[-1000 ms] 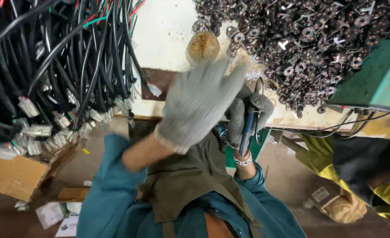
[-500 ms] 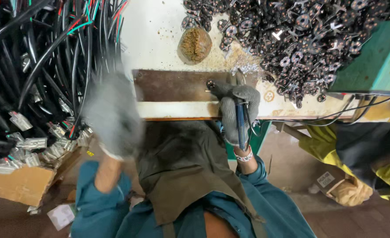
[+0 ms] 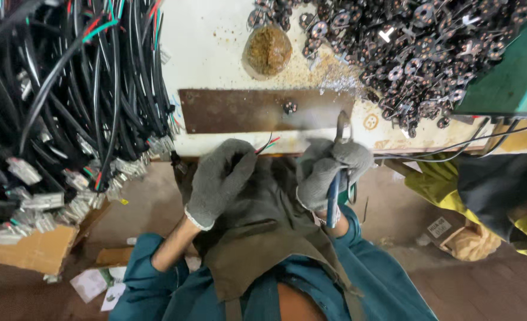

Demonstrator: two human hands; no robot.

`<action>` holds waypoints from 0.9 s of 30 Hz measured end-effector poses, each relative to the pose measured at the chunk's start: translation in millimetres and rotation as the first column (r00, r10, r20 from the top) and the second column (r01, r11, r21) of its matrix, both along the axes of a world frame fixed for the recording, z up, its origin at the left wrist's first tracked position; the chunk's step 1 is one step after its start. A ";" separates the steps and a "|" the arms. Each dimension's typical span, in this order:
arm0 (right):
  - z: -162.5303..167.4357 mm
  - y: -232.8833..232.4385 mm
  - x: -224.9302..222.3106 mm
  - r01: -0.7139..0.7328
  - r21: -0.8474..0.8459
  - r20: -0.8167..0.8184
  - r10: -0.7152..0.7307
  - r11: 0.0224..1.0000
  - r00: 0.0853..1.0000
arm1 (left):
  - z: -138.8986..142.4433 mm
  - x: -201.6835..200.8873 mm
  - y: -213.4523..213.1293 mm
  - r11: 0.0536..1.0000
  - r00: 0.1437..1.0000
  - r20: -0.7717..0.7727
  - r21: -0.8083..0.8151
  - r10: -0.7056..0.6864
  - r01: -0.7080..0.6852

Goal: The person sits at a factory workbench wearing gloves and solders wires onto small round electrical components using a soldering iron, finishing each unit and setting it aside while picking up the next part from a pile on the bench.

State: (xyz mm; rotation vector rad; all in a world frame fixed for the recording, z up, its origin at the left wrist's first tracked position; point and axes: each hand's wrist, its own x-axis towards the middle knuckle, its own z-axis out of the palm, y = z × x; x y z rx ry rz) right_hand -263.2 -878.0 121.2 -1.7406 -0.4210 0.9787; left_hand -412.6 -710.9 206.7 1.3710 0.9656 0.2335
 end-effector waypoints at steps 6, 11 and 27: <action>61.0 55.1 14.0 -0.209 0.147 0.468 0.118 0.967 0.876 | -1.3 3.7 8.0 0.988 0.999 0.043 0.154 -0.033 0.026; 83.1 64.5 7.8 -0.223 0.106 0.404 0.163 0.969 0.900 | 2.1 4.0 -4.4 0.909 0.990 -0.003 0.395 -0.140 0.130; 67.6 33.9 1.6 -0.231 0.148 0.231 0.193 0.962 0.954 | 9.2 2.7 -15.1 0.975 0.994 0.105 0.221 -0.020 -0.004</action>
